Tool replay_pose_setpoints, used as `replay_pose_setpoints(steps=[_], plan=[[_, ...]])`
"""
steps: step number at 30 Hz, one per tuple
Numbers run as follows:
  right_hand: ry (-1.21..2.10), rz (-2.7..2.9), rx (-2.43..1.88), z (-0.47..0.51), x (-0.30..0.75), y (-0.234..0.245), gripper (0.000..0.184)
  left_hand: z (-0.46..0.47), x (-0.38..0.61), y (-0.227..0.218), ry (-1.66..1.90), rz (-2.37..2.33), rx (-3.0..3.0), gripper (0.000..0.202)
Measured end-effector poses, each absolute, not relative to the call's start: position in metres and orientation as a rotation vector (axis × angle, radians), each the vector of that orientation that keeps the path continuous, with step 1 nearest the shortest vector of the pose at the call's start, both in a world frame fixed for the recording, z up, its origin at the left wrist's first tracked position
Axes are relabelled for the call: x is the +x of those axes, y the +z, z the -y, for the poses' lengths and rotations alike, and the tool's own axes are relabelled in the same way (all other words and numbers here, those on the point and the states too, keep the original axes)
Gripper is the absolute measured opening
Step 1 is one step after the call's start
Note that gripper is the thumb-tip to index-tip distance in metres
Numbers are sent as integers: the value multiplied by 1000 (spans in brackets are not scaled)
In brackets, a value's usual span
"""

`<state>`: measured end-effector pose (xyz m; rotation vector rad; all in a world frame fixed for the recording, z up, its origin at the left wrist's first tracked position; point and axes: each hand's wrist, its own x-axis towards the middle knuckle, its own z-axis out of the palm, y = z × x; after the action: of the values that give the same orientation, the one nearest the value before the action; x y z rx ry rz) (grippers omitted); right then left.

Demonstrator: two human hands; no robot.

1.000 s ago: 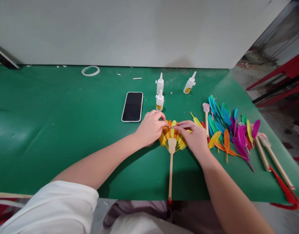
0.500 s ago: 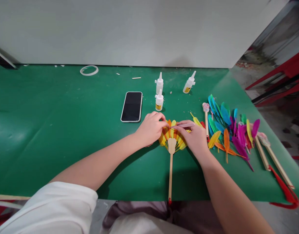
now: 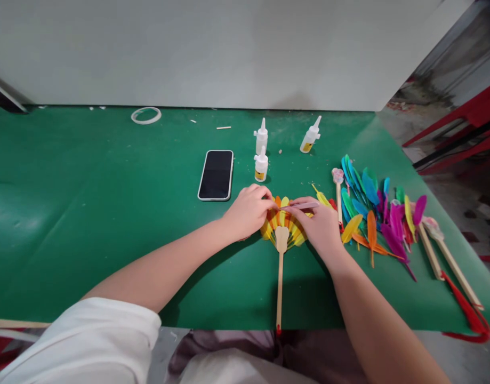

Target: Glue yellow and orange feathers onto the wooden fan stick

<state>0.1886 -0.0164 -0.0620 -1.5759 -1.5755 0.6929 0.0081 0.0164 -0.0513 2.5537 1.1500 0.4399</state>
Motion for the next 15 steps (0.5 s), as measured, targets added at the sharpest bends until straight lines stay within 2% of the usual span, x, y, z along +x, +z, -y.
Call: replay_pose_setpoints(steps=[15], plan=[[709, 1565, -1587, 17, 188, -60, 18, -18, 8, -49, 458, -1156, 2574, 35]])
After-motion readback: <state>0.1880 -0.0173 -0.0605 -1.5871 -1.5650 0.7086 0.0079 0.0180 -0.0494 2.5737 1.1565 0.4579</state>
